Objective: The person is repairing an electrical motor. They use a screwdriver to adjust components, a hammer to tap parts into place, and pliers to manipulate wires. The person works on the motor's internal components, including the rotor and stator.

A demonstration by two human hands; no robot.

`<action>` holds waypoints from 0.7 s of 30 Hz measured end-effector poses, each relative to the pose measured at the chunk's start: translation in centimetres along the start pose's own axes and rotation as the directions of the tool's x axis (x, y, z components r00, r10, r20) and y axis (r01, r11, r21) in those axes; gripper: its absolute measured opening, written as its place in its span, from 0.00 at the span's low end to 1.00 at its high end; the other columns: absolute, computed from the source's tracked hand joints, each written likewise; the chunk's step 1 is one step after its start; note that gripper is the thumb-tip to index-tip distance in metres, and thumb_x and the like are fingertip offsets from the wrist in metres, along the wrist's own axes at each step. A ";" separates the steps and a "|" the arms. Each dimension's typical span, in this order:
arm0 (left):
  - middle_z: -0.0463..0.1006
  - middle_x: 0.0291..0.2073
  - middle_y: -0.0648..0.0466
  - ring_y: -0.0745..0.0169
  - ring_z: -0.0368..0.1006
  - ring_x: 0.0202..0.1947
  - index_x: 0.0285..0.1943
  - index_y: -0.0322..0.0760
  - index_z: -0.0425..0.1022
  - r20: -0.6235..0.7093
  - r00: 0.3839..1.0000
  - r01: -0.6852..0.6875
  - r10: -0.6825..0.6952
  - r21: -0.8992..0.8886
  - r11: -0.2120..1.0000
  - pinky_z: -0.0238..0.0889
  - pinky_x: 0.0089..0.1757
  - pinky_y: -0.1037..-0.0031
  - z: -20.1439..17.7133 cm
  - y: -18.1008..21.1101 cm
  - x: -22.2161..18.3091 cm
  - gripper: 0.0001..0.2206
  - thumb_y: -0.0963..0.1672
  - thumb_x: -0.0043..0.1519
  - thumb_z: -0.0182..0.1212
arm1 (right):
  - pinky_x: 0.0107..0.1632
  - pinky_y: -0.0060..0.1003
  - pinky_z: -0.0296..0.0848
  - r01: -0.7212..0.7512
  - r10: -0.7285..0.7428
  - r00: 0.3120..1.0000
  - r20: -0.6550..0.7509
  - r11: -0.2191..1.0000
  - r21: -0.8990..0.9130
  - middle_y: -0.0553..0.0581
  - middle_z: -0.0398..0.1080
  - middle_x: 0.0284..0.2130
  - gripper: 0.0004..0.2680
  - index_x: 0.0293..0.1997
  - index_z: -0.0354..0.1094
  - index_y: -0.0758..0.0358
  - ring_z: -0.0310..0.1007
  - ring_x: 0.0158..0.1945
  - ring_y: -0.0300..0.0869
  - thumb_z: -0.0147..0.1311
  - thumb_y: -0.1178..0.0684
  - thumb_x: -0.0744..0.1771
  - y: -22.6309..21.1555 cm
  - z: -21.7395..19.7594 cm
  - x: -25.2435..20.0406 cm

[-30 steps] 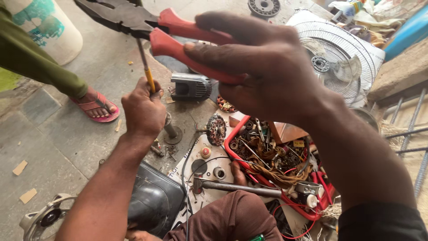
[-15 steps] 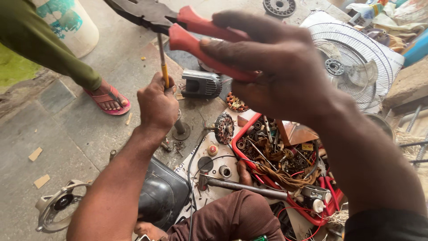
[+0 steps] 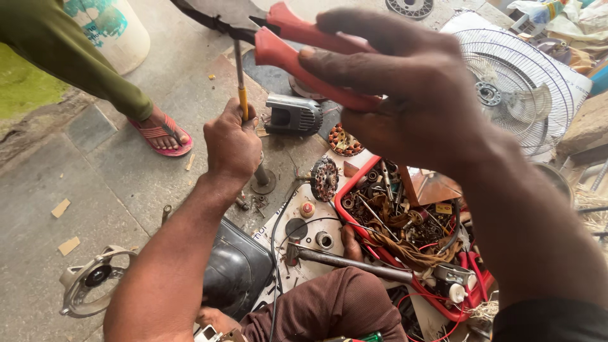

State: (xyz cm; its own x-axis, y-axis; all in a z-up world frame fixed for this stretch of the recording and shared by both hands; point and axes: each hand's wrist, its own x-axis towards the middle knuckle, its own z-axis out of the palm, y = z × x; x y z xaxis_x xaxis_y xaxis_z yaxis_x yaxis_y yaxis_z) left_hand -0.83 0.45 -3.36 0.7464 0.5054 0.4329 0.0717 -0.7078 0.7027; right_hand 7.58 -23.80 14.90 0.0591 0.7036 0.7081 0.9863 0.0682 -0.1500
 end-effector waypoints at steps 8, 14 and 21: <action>0.82 0.29 0.45 0.50 0.82 0.33 0.41 0.34 0.75 -0.001 1.000 0.011 -0.011 0.027 1.000 0.72 0.36 0.62 0.4 -0.2 0.3 0.04 0.35 0.61 0.63 | 0.61 0.38 0.80 0.040 -0.040 0.999 -0.012 0.999 -0.001 0.64 0.69 0.60 0.11 0.61 0.72 0.57 0.77 0.61 0.51 0.64 0.63 0.72 0.8 0.6 -0.2; 0.81 0.28 0.44 0.48 0.82 0.31 0.41 0.34 0.75 -0.028 1.000 0.008 -0.007 0.020 1.000 0.71 0.35 0.61 0.5 -0.4 0.3 0.05 0.35 0.61 0.63 | 0.60 0.39 0.79 0.037 -0.037 0.999 0.006 0.999 -0.033 0.62 0.71 0.58 0.10 0.59 0.73 0.57 0.79 0.58 0.50 0.64 0.62 0.72 0.7 0.9 -0.2; 0.81 0.28 0.44 0.48 0.81 0.31 0.41 0.34 0.75 -0.031 0.999 -0.006 0.006 0.006 1.000 0.71 0.34 0.61 0.6 -0.4 0.2 0.05 0.35 0.60 0.64 | 0.59 0.39 0.80 0.043 -0.042 0.999 0.010 0.999 -0.027 0.63 0.70 0.59 0.12 0.59 0.73 0.57 0.78 0.59 0.50 0.62 0.65 0.70 0.2 0.7 0.8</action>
State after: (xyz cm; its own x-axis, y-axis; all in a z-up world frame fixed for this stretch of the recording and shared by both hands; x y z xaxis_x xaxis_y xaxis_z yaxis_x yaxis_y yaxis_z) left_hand -0.36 0.52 -3.91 0.7259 0.5159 0.4548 0.0711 -0.7140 0.6965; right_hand 7.69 -22.79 14.95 0.0156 0.7072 0.7069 0.9917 0.0793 -0.1013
